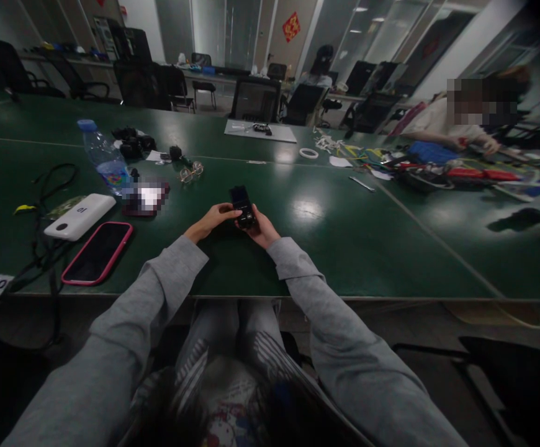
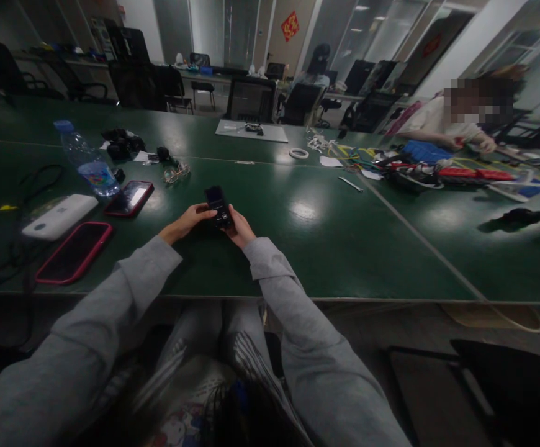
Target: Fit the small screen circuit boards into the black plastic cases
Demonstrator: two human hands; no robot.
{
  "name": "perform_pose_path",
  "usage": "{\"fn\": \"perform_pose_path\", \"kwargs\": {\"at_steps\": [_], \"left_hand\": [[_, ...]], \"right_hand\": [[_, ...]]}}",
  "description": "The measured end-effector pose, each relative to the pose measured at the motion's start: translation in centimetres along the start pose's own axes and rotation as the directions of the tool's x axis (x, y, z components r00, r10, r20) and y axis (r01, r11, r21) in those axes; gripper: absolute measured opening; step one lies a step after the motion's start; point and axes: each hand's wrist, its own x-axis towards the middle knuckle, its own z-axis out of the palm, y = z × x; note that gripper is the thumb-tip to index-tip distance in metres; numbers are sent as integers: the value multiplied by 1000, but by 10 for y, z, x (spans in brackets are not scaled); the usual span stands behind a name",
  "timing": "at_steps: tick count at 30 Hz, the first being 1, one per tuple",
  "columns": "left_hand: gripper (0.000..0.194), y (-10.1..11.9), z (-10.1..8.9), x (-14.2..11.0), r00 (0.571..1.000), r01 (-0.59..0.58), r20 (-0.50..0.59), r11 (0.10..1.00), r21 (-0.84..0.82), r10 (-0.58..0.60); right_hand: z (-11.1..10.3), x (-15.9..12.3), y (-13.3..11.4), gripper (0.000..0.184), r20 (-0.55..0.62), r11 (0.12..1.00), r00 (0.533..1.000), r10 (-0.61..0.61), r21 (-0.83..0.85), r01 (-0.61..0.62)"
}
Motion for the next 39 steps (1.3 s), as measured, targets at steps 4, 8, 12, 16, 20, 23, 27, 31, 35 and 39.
{"fn": "perform_pose_path", "kwargs": {"at_steps": [4, 8, 12, 16, 20, 23, 27, 31, 35, 39], "left_hand": [[48, 1, -3, -1, 1000, 11, -10, 998, 54, -11], [47, 3, -4, -1, 1000, 19, 12, 994, 110, -20], [48, 4, -6, 1, 999, 37, -10, 990, 140, -36], [44, 5, -7, 2, 998, 55, 8, 987, 148, -56], [43, 7, -6, 1, 999, 33, 8, 990, 139, -34], [43, 4, -5, 0, 999, 31, 9, 990, 138, -33], [43, 0, -6, 0, 1000, 22, 11, 990, 139, -24], [41, 0, -7, -1, 1000, 7, 18, 990, 140, -9], [42, 2, -7, -2, 999, 9, 32, 991, 132, -13], [44, -1, -7, 1, 1000, 11, 9, 990, 138, -13]], "right_hand": [[-6, 1, 3, 24, 73, 978, 984, -164, -115, 172], [-8, 1, 0, 32, 22, 962, 978, -209, -175, 209], [-8, 3, -5, 47, -11, 969, 986, -164, -191, 159], [-10, 6, -7, 52, 17, 967, 989, -150, -207, 150], [-14, 10, -6, 51, 33, 952, 986, -165, -257, 168], [-18, 12, -6, 51, 49, 950, 986, -161, -262, 168], [-20, 13, -4, 52, 69, 946, 985, -161, -274, 174], [-21, 13, -3, 53, 79, 933, 982, -169, -307, 186], [-24, 15, -1, 55, 90, 933, 980, -176, -303, 195], [-27, 19, -1, 58, 128, 921, 971, -204, -312, 235]]}}
